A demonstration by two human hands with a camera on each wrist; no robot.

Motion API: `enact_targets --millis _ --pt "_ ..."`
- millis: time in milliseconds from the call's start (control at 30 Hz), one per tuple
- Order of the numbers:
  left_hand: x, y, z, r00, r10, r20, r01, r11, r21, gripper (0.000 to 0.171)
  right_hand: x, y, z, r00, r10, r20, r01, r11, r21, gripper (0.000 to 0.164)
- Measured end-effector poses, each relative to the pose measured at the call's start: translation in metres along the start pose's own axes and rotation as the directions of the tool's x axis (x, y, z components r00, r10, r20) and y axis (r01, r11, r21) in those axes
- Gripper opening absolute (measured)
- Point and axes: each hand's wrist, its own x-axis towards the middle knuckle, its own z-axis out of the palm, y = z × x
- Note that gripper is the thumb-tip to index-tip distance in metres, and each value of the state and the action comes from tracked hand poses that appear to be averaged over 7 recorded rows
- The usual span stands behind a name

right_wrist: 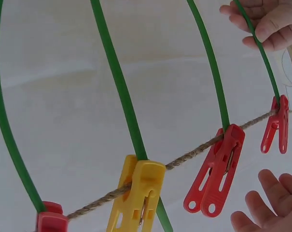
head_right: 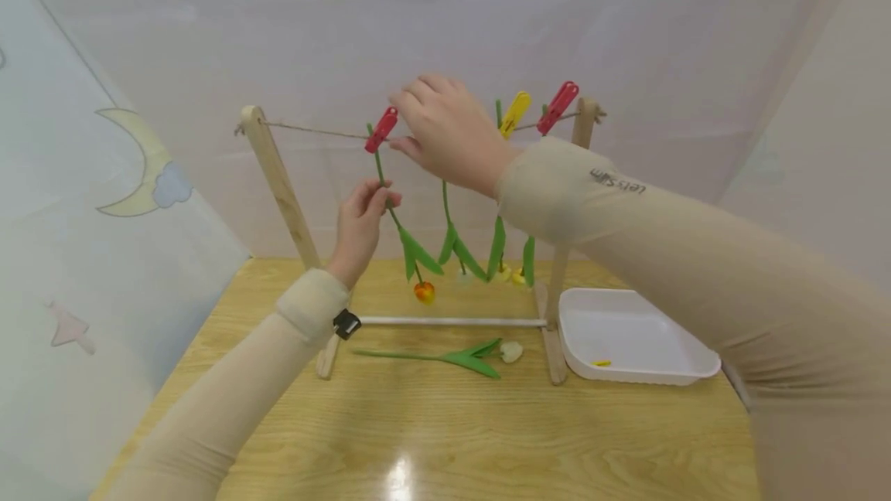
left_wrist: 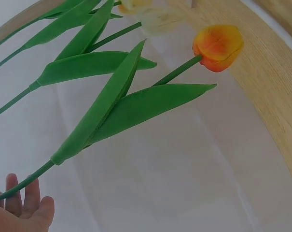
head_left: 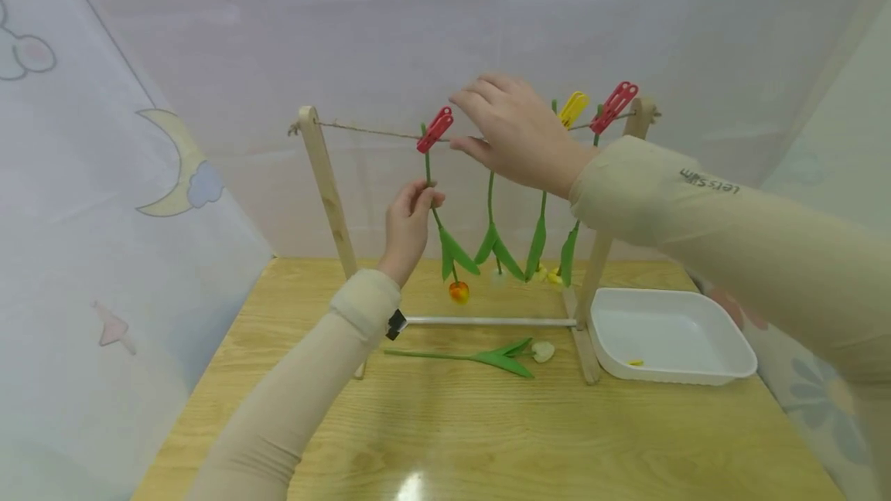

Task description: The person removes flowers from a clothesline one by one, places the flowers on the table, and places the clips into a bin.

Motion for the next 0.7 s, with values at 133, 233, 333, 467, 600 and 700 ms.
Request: enact_targets --millis 133,233,333,467,600,700 --pt "-0.002 -0.002 -0.002 1.000 -0.005 0.008 0.005 1.000 -0.003 0.023 0.016 0.001 -0.002 0.982 0.088 0.166 -0.090 0.996 0.008 0.049" --pt "-0.003 -0.003 -0.003 1.000 -0.015 0.014 0.015 1.000 -0.003 0.023 0.026 0.002 -0.003 0.950 0.137 0.281 -0.148 0.989 0.017 0.049" --pt "-0.004 -0.003 -0.004 1.000 -0.021 0.019 0.021 1.000 0.000 0.022 0.034 0.002 -0.003 0.915 0.173 0.363 -0.193 0.981 0.018 0.046" --pt "-0.004 -0.004 -0.004 0.999 -0.026 0.023 0.025 1.000 0.009 0.023 0.041 0.003 -0.005 0.881 0.197 0.429 -0.227 0.974 0.019 0.037" --pt "-0.005 -0.006 -0.005 0.999 -0.036 0.026 0.036 0.999 0.001 0.022 0.043 0.004 -0.005 0.860 0.204 0.467 -0.241 0.970 0.020 0.031" --pt "-0.006 -0.005 -0.005 0.999 -0.039 0.027 0.039 0.999 -0.007 0.022 0.042 0.004 -0.005 0.863 0.192 0.468 -0.227 0.974 0.020 0.029"
